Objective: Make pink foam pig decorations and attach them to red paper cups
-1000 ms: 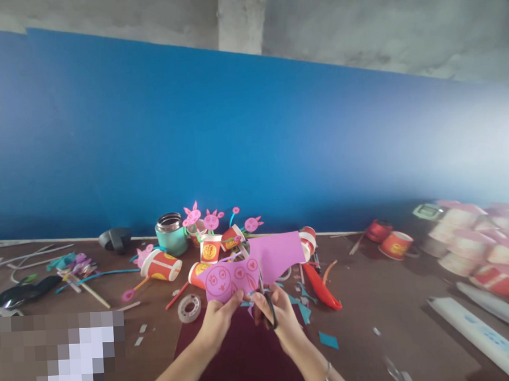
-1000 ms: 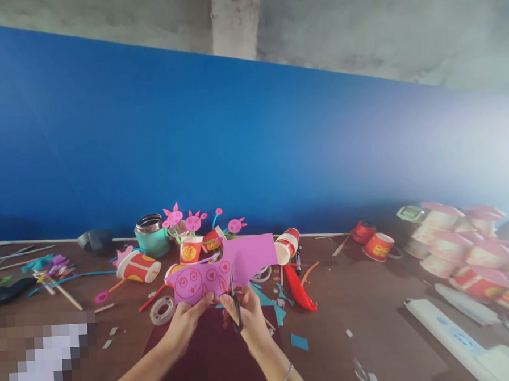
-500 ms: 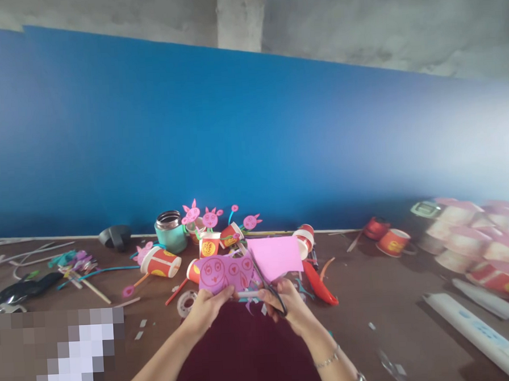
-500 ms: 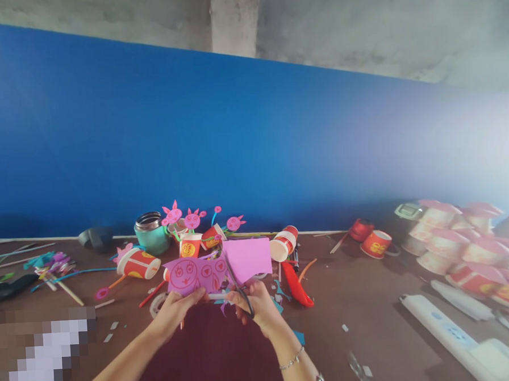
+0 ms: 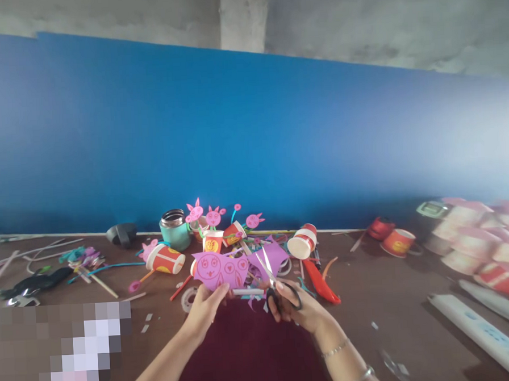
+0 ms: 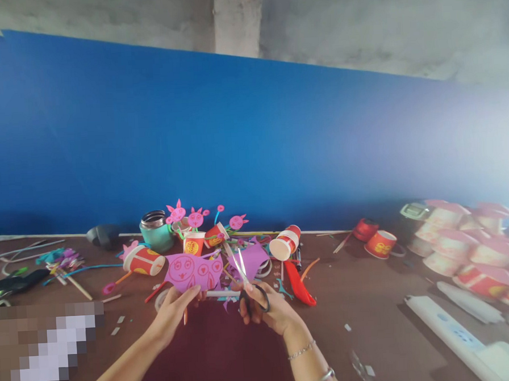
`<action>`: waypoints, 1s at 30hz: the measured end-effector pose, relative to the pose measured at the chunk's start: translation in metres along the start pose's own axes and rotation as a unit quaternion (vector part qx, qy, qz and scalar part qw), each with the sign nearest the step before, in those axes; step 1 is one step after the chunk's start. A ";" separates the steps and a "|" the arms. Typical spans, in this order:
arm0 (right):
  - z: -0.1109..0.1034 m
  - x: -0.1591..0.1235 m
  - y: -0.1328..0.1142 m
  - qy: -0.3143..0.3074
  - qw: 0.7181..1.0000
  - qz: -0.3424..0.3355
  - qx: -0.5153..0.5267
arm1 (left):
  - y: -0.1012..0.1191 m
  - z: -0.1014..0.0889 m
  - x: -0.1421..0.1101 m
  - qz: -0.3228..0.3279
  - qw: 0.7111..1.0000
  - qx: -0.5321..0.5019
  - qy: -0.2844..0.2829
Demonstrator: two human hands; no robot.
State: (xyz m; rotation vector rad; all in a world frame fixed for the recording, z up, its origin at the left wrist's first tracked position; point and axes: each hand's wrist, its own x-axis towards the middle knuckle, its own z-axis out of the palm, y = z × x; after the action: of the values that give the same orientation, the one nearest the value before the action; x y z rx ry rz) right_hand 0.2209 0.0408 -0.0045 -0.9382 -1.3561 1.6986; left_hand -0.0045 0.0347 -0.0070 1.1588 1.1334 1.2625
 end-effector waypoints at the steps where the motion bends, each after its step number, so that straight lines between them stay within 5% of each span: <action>1: 0.007 0.002 0.001 -0.001 1.000 -0.015 0.005 | -0.001 0.002 -0.003 0.001 1.000 0.010 -0.001; 9: 0.045 0.013 0.009 0.094 0.993 -0.048 -0.043 | 0.001 0.023 -0.023 -0.035 0.998 -0.060 -0.001; 17: 0.063 0.010 0.017 0.017 0.995 -0.062 -0.078 | -0.010 0.018 -0.020 -0.049 0.970 -0.201 0.131; 23: 0.084 0.009 0.018 -0.015 0.993 -0.083 -0.078 | -0.010 0.022 -0.025 -0.061 0.961 -0.243 0.116; 30: 0.079 0.011 0.026 -0.002 0.991 -0.112 -0.076 | -0.008 0.028 -0.027 -0.061 0.962 -0.236 0.125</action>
State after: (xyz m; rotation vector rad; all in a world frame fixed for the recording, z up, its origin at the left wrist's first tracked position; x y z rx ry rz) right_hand 0.1423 0.0130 -0.0179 -0.8325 -1.5485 1.4450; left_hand 0.0240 0.0077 -0.0128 0.5774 0.9887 1.5085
